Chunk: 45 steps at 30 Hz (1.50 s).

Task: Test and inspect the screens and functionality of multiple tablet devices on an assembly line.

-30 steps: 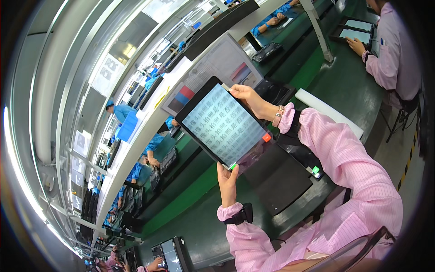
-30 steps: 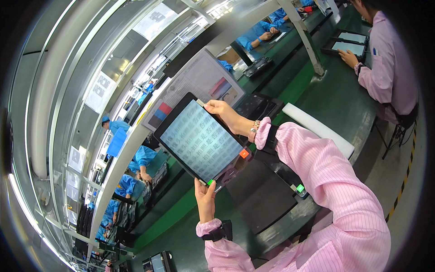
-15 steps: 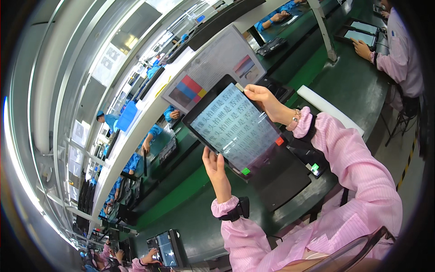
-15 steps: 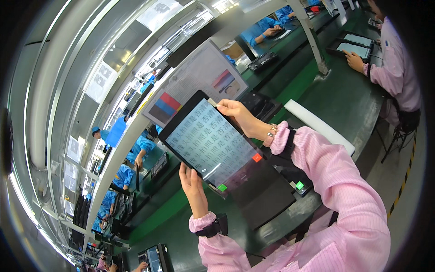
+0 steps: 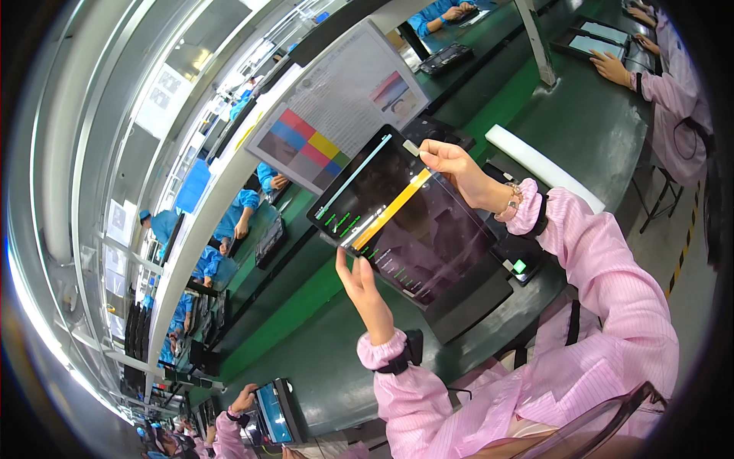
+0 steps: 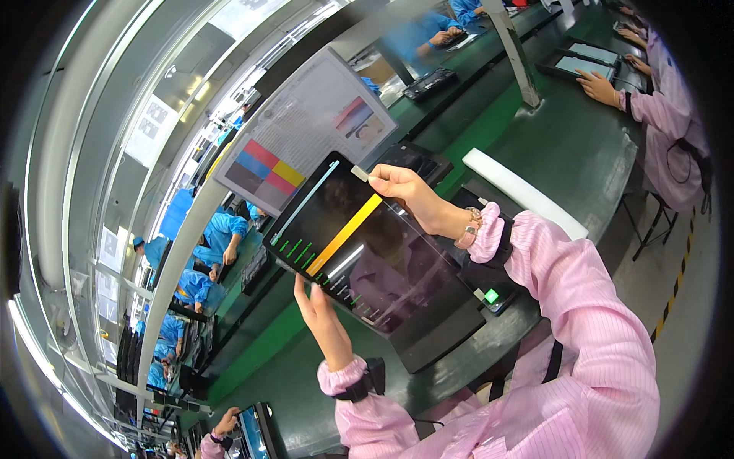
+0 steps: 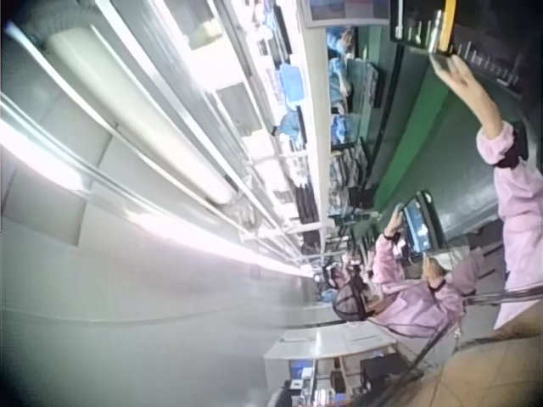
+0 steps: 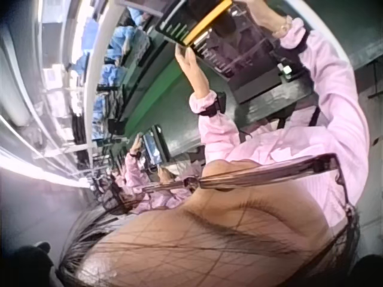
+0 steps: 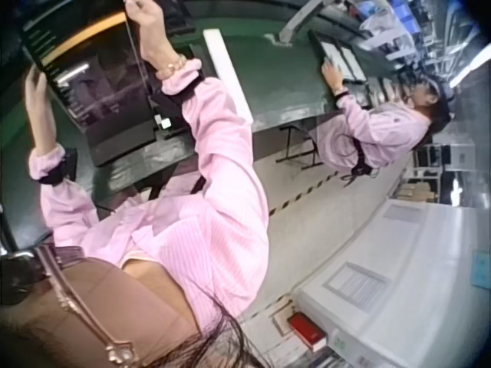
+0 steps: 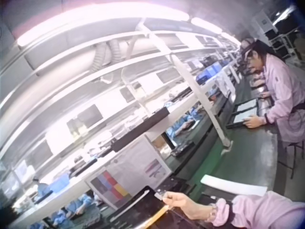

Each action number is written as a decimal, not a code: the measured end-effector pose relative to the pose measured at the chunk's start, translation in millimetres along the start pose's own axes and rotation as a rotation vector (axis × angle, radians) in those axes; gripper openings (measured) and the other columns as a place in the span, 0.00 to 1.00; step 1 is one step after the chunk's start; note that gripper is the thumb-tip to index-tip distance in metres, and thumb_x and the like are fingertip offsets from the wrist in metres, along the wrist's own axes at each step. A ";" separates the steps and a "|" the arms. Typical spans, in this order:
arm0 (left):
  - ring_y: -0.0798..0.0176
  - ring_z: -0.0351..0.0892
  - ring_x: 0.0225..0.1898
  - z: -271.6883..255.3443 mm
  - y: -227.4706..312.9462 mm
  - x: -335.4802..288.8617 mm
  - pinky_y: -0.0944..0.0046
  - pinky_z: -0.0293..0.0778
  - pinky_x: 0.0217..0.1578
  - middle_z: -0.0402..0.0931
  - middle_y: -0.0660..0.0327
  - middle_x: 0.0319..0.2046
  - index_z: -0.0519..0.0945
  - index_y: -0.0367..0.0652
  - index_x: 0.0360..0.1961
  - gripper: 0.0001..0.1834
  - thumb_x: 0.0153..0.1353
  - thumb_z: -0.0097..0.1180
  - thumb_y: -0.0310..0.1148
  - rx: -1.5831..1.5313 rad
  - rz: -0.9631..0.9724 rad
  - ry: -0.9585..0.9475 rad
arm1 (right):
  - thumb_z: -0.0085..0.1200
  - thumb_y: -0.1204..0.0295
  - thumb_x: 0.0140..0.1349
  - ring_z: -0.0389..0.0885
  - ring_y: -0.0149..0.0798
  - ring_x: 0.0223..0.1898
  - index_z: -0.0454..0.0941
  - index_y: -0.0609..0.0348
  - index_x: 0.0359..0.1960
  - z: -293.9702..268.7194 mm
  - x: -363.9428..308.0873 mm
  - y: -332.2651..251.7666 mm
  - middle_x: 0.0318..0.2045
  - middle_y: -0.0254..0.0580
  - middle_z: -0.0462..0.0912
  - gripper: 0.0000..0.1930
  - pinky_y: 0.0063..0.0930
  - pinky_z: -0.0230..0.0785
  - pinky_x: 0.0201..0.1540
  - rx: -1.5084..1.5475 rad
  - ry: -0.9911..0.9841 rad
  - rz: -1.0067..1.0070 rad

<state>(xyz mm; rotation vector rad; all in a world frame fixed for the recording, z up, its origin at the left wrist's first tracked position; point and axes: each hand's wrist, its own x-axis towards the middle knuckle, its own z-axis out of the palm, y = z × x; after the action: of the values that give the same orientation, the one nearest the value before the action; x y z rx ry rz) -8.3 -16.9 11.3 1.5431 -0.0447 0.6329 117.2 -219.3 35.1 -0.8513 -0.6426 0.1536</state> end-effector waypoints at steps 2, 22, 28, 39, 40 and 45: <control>0.62 0.65 0.55 -9.2 -3.2 -25.5 0.67 0.57 0.55 0.63 0.50 0.56 0.42 0.42 0.68 0.37 0.64 0.47 0.29 -0.071 0.051 -0.135 | 0.47 0.62 0.66 0.68 0.14 0.30 0.71 0.55 0.33 7.9 -2.2 -1.0 0.28 0.23 0.72 0.10 0.10 0.60 0.34 0.042 -0.036 -0.016; 0.58 0.79 0.22 -13.9 4.9 -98.3 0.62 0.76 0.27 0.76 0.51 0.28 0.18 0.60 0.65 0.53 0.61 0.48 0.20 -0.025 -0.192 -0.261 | 0.47 0.64 0.66 0.67 0.15 0.28 0.70 0.55 0.33 33.6 -20.1 -14.5 0.27 0.24 0.73 0.08 0.11 0.61 0.31 0.121 -0.062 -0.051; 0.58 0.79 0.22 -17.2 2.7 -97.3 0.62 0.76 0.27 0.76 0.52 0.25 0.18 0.60 0.65 0.52 0.61 0.47 0.20 -0.039 -0.211 -0.258 | 0.46 0.64 0.66 0.69 0.16 0.28 0.70 0.56 0.34 33.6 -19.0 -13.8 0.28 0.25 0.74 0.09 0.12 0.63 0.33 0.112 -0.061 -0.044; 0.58 0.80 0.23 -17.4 1.6 -96.0 0.62 0.76 0.26 0.77 0.53 0.25 0.18 0.62 0.65 0.51 0.62 0.46 0.19 -0.058 -0.231 -0.267 | 0.46 0.64 0.67 0.69 0.15 0.29 0.70 0.56 0.34 33.3 -21.4 -16.7 0.28 0.26 0.74 0.09 0.12 0.64 0.33 0.102 -0.071 -0.061; 0.58 0.80 0.23 -18.5 2.2 -96.2 0.62 0.76 0.27 0.76 0.53 0.26 0.18 0.63 0.65 0.51 0.62 0.46 0.19 -0.064 -0.231 -0.272 | 0.46 0.64 0.67 0.69 0.15 0.29 0.70 0.56 0.35 33.5 -21.1 -15.8 0.28 0.26 0.74 0.09 0.11 0.64 0.33 0.102 -0.068 -0.065; 0.58 0.80 0.23 -19.4 2.4 -96.0 0.61 0.77 0.27 0.76 0.53 0.26 0.19 0.63 0.65 0.51 0.62 0.46 0.19 -0.079 -0.232 -0.284 | 0.46 0.64 0.66 0.69 0.15 0.27 0.70 0.57 0.35 34.3 -20.5 -15.2 0.28 0.26 0.74 0.10 0.10 0.63 0.31 0.073 -0.052 -0.068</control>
<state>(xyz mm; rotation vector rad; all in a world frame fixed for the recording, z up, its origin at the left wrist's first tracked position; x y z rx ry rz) -97.1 -32.7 -27.2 1.5246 -0.1022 0.2239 78.8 -214.6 53.4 -0.7564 -0.7099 0.1371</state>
